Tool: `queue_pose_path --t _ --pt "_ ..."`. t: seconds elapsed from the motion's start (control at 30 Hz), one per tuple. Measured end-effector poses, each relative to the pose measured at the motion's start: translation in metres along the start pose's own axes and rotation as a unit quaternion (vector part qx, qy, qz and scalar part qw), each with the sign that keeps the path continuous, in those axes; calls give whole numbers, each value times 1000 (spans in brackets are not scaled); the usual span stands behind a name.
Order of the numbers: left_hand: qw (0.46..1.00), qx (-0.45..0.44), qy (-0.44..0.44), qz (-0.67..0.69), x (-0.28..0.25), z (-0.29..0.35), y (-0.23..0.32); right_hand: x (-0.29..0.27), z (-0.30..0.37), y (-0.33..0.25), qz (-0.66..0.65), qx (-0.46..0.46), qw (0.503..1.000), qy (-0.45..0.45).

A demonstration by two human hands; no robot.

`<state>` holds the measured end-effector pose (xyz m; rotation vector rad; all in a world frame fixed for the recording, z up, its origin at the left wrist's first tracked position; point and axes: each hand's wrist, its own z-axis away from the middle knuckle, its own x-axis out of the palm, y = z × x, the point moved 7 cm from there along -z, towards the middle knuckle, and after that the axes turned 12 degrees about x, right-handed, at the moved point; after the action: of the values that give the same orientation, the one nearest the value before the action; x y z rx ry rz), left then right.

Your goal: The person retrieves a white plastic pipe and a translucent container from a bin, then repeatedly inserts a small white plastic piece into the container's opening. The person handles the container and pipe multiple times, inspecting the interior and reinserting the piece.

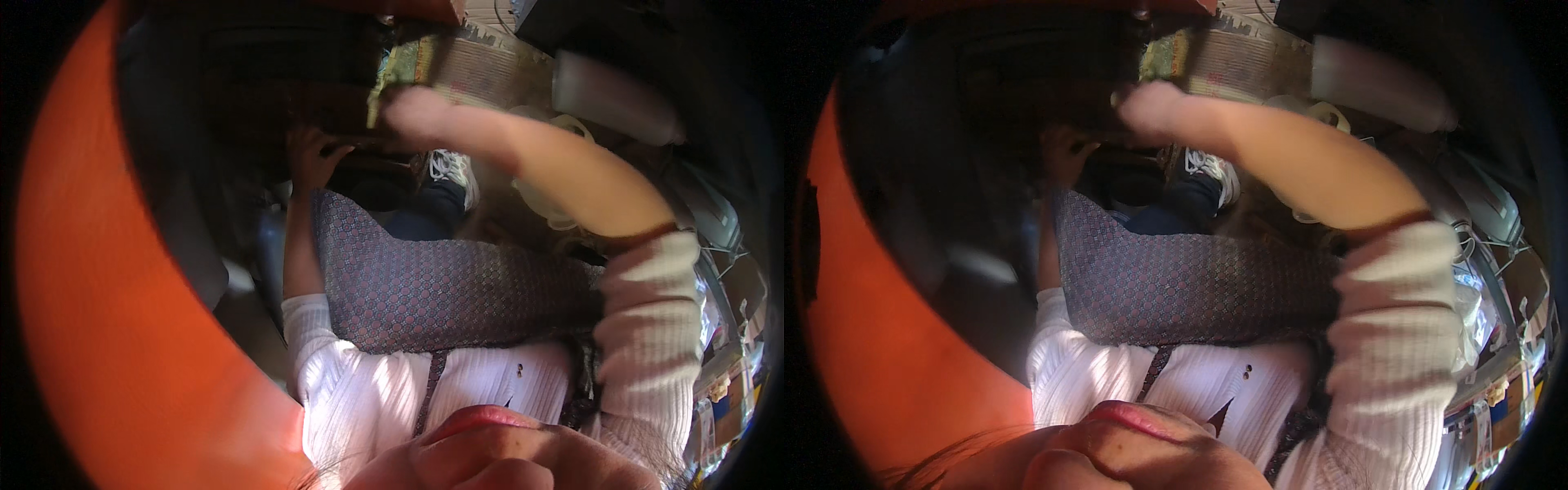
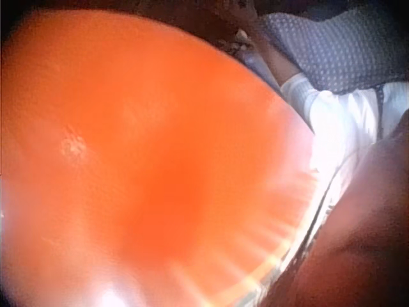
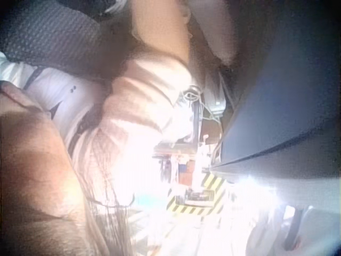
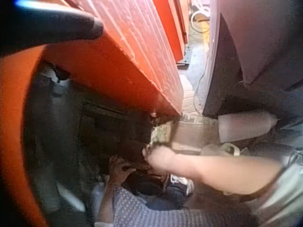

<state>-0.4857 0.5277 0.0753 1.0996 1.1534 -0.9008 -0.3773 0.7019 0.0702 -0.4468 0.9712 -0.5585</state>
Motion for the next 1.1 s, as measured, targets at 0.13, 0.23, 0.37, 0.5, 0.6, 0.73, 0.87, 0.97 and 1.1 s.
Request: queue_pose_path --t 0.13,0.23,0.37,0.5,0.6,0.73,0.87,0.97,1.1 --pt "984 -174 -45 -4 24 19 -68 72 -38 -23 -113 -11 993 -44" --pt "925 -358 43 -121 11 35 -156 83 -47 -11 -114 36 992 52" --pt "876 -445 107 -149 -28 54 -232 76 -54 -8 -61 -18 993 102" --pt "880 -448 82 -133 -36 45 -255 66 -53 -13 -10 -40 990 136" --pt "894 -422 47 -141 -25 27 -244 54 -49 -5 -28 -23 986 161" --pt "911 -380 9 -159 -9 5 -226 41 -48 18 -14 41 992 121" --pt "918 -356 -20 -175 4 -11 -217 20 -35 17 -20 26 990 136" --pt "923 -334 -41 -186 14 -23 -213 -2 -12 8 9 8 972 234" --pt "929 -304 -66 -199 27 -32 -204 0 -11 15 19 43 987 151"
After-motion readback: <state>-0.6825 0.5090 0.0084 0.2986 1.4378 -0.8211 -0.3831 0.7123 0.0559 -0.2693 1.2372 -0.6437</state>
